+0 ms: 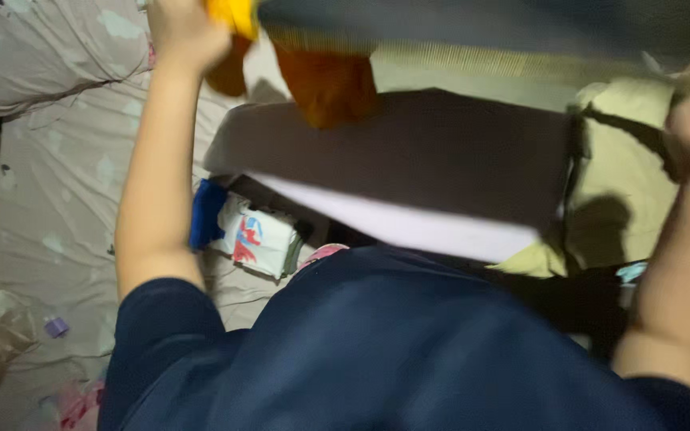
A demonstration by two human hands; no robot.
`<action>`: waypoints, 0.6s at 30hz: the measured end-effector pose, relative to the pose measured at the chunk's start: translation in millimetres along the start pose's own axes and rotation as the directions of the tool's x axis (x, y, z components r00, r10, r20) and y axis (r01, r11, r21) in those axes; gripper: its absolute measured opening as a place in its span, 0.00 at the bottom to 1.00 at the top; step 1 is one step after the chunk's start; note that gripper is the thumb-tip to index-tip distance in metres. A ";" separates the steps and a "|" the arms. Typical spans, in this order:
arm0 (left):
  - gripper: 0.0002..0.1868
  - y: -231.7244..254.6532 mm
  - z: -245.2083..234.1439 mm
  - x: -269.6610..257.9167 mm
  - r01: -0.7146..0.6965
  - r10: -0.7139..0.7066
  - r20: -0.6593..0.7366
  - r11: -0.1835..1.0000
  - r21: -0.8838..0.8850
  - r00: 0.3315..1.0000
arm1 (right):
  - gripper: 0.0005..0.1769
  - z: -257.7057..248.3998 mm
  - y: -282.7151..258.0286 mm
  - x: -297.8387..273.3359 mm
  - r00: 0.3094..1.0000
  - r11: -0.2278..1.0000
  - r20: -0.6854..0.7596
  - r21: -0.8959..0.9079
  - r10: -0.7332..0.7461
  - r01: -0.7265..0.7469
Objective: The person folds a shirt, a pair of shorts, a pair of underwear, and another shirt on an ironing board and places them in a stack on a bed.
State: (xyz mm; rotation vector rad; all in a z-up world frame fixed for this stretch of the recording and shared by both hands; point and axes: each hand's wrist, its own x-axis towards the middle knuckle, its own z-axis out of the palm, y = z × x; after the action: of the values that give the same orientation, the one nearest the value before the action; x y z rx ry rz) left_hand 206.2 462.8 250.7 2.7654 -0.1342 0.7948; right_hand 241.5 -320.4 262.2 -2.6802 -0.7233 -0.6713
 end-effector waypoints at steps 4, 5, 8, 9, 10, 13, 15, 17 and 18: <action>0.14 22.9 -41.3 -116.1 -0.013 0.040 0.169 0.987 -0.159 0.985 | 0.16 19.8 -56.9 -112.6 0.911 0.959 0.390 0.182 0.132 -0.216; 0.14 25.7 -44.5 -140.2 0.070 -0.041 0.284 0.993 -0.091 0.958 | 0.17 24.8 -71.9 -136.0 0.843 0.897 0.490 0.237 0.221 -0.373; 0.18 13.2 -37.7 -190.9 0.057 -0.023 0.430 0.996 -0.067 0.903 | 0.17 51.8 -86.2 -178.0 0.586 0.746 0.717 0.140 0.377 -0.651; 0.16 3.8 -33.7 -201.9 0.062 -0.045 0.509 0.998 -0.017 0.860 | 0.17 59.0 -86.7 -188.5 0.489 0.709 0.767 0.064 0.415 -0.702; 0.15 -6.1 -29.3 -212.8 0.063 -0.072 0.581 0.997 0.036 0.811 | 0.16 66.7 -84.6 -197.6 0.455 0.706 0.785 0.033 0.419 -0.707; 0.16 -41.9 -16.4 -239.7 0.199 -0.187 0.758 0.977 0.077 0.625 | 0.15 87.4 -70.1 -214.6 0.355 0.706 0.843 -0.040 0.403 -0.707; 0.16 -66.6 -7.7 -250.9 0.447 -0.223 0.858 0.894 -0.009 0.464 | 0.14 98.9 -61.3 -217.1 0.292 0.720 0.889 -0.057 0.352 -0.692; 0.14 -86.4 0.7 -255.3 0.757 -0.158 0.944 0.641 -0.125 0.289 | 0.14 106.6 -54.8 -210.5 0.233 0.727 0.886 -0.151 0.400 -0.670; 0.16 -95.1 6.3 -252.2 0.771 -0.111 0.957 0.620 -0.143 0.267 | 0.15 109.8 -51.2 -202.9 0.205 0.727 0.881 -0.199 0.427 -0.657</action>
State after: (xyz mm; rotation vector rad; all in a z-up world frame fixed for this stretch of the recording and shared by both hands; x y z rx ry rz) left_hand 11.2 556.8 90.0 2.0069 0.2446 -0.8724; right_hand 98.5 -316.9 74.2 -2.5905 0.0993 1.0972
